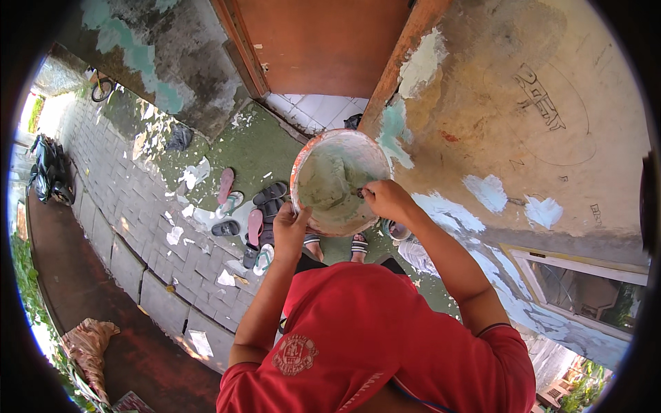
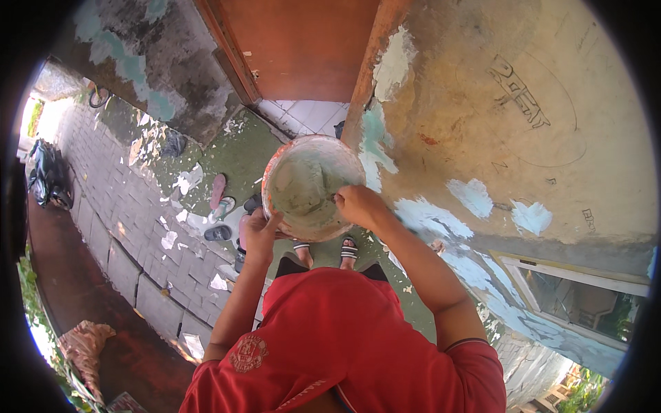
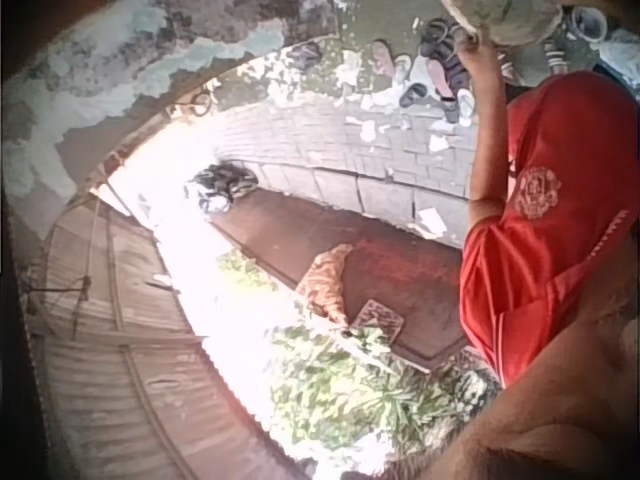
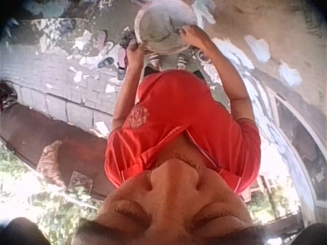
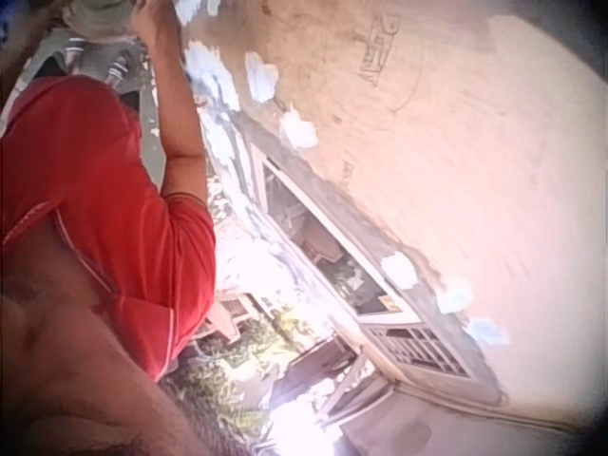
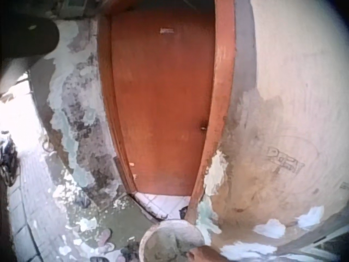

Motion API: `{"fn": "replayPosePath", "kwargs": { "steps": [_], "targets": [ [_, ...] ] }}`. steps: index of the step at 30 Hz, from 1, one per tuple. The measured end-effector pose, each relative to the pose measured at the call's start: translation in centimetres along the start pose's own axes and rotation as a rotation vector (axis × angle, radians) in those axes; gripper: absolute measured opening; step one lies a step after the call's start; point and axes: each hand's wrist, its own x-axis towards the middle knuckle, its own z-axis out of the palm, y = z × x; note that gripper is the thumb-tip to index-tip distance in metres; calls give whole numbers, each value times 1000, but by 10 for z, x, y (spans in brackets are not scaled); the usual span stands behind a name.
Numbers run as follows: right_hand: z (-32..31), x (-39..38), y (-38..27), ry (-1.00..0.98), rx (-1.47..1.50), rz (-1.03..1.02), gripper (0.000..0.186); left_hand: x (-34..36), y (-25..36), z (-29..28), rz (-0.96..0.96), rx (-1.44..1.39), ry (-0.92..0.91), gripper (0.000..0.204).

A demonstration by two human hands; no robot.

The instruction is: The person mixes plaster in a bucket with a putty knife and applies the mixture to a damaged section of a wall.

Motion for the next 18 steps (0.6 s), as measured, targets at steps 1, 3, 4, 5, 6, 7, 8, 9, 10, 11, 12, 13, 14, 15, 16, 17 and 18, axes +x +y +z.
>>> {"fn": "replayPosePath", "kwargs": {
  "steps": [1, 3, 4, 5, 6, 7, 8, 9, 10, 11, 12, 13, 14, 15, 16, 17, 18],
  "targets": [
    [1, 1, -1, 1, 41, -25, 27, -1, 0, -1, 11, 28, 0, 18],
    [2, 0, -4, -41, 195, 43, 27, -1, 1, -2, 32, 86, -3, 17],
    [1, -2, -6, -59, 273, 80, 28, -1, 3, -2, 30, 115, -7, 18],
    [2, -3, -8, -34, 259, 63, 28, 0, 7, -2, 28, 146, -12, 18],
    [3, -5, -9, -8, 245, 46, 28, 2, 9, -1, 26, 176, -18, 18],
    [3, -8, -13, 13, 234, 31, 28, 2, 8, -2, 22, 143, -5, 15],
    [0, -9, -16, 3, 139, 45, 29, 4, 6, -2, 18, 111, 6, 12],
    [-5, -9, -19, -6, 44, 61, 29, 6, 6, -1, 14, 79, 15, 9],
    [-9, -11, -18, -17, -50, 87, 30, 5, 11, 4, -22, 44, 24, 10],
    [-9, -12, -11, 25, -19, 75, 31, 2, 21, 11, -64, 5, 24, 11],
    [-9, -10, -2, 69, 11, 64, 31, 3, 26, 16, -107, -33, 22, 13],
    [-10, -9, 5, 110, 39, 49, 31, 8, 17, 10, -112, -29, 19, 16],
    [-25, -9, 3, -10, 84, 130, 31, 10, 14, 11, -126, -56, 22, 17],
    [-26, -12, 13, 26, 129, 145, 30, 10, 11, 11, -142, -81, 26, 18],
    [-26, -16, 24, 63, 175, 159, 30, 13, 5, 6, -180, -27, 12, 31],
    [-26, -22, 35, 100, 221, 173, 29, 14, -1, 2, -189, -15, 14, 31],
    [-26, -30, 45, 146, 262, 208, 30, 16, -7, 1, -197, -4, 17, 31]
  ]
}}
